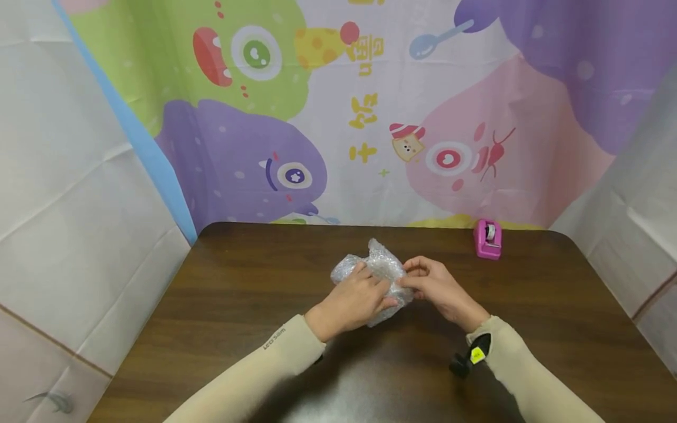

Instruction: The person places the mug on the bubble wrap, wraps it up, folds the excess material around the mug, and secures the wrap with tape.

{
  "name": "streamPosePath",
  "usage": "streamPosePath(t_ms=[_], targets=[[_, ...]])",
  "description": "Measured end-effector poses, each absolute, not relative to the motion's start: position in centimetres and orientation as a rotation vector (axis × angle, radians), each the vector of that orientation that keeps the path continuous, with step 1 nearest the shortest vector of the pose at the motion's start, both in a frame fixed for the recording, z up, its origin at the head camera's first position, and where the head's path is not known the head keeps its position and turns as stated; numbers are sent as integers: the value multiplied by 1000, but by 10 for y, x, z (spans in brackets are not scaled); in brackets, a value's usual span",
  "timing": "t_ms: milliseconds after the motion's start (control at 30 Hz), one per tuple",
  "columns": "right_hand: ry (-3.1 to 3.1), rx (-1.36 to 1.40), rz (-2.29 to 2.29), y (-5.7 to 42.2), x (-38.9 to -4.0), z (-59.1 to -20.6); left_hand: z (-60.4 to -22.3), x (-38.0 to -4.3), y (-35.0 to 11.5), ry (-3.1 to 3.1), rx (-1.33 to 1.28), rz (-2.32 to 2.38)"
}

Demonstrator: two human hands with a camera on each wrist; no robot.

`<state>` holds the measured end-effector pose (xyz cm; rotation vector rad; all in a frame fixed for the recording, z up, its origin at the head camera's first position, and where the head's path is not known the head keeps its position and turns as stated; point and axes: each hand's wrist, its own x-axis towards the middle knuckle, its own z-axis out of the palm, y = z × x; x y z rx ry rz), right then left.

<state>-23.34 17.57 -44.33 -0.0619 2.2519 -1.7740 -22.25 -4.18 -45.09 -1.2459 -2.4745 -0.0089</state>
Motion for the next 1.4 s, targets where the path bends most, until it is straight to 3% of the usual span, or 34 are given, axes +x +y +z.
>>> streamPosePath(t_ms=[333,733,1000,1400], targets=[[2027,80,-1874,170,-242,-448,-452,-224,-43,-2434,-1260,-64],[2393,-335,-1651,178,-257,-436,-440,-216,-50,-2413,-1125,-23],[2536,-413,-1566,175,-263,-444,-442,-204,-62,-2435,-990,-251],[2338,-359,-1667,177,-233,-443,-442,-228,-92,-2470,-1273,-571]])
